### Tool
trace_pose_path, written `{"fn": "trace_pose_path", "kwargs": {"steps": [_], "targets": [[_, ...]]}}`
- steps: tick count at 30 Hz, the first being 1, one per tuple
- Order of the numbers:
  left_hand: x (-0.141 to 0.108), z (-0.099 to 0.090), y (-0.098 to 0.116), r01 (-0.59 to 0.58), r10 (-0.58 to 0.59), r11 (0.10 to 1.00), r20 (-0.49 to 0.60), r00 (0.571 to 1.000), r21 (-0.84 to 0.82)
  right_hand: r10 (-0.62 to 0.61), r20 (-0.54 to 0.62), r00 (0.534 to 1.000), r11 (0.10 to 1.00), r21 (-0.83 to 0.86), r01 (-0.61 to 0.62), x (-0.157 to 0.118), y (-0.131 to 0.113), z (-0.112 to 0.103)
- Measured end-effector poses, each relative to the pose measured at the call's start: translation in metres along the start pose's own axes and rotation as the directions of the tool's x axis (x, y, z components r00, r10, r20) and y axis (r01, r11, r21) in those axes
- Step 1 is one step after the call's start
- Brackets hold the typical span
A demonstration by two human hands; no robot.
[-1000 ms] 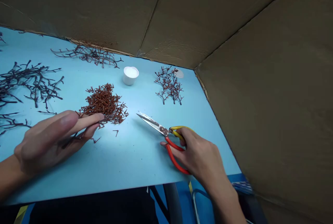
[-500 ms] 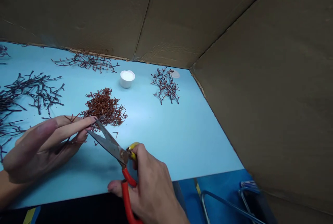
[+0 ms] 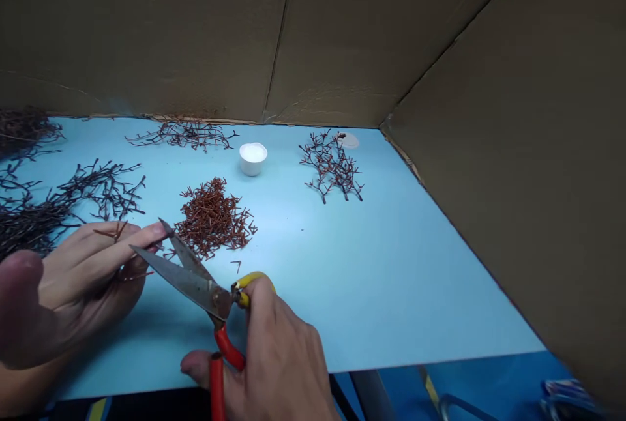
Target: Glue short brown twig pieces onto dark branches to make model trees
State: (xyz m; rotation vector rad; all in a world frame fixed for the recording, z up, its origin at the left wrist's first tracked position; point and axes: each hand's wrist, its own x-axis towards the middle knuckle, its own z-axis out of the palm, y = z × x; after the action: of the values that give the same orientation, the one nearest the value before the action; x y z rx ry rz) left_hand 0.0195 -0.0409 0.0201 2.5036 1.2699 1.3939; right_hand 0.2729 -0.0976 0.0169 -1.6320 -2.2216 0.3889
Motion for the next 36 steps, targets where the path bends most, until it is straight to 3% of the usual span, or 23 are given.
{"fn": "trace_pose_path", "kwargs": {"steps": [9,23,36], "targets": [[0.003,0.007,-0.003,-0.04,0.04,0.999,-0.088,0.995,-0.001,-0.075,-0.145,0.987,0.997,-0.038,0.07,0.016,-0.015,0.01],[0.002,0.012,0.001,-0.003,0.016,0.995,-0.129,0.991,0.1,-0.048,-0.074,0.996,0.999,-0.005,0.048,0.014,-0.014,0.007],[0.002,0.008,0.002,-0.044,0.059,0.991,-0.116,0.991,0.125,-0.113,-0.113,0.987,0.993,-0.06,0.106,0.015,-0.016,0.006]]}}
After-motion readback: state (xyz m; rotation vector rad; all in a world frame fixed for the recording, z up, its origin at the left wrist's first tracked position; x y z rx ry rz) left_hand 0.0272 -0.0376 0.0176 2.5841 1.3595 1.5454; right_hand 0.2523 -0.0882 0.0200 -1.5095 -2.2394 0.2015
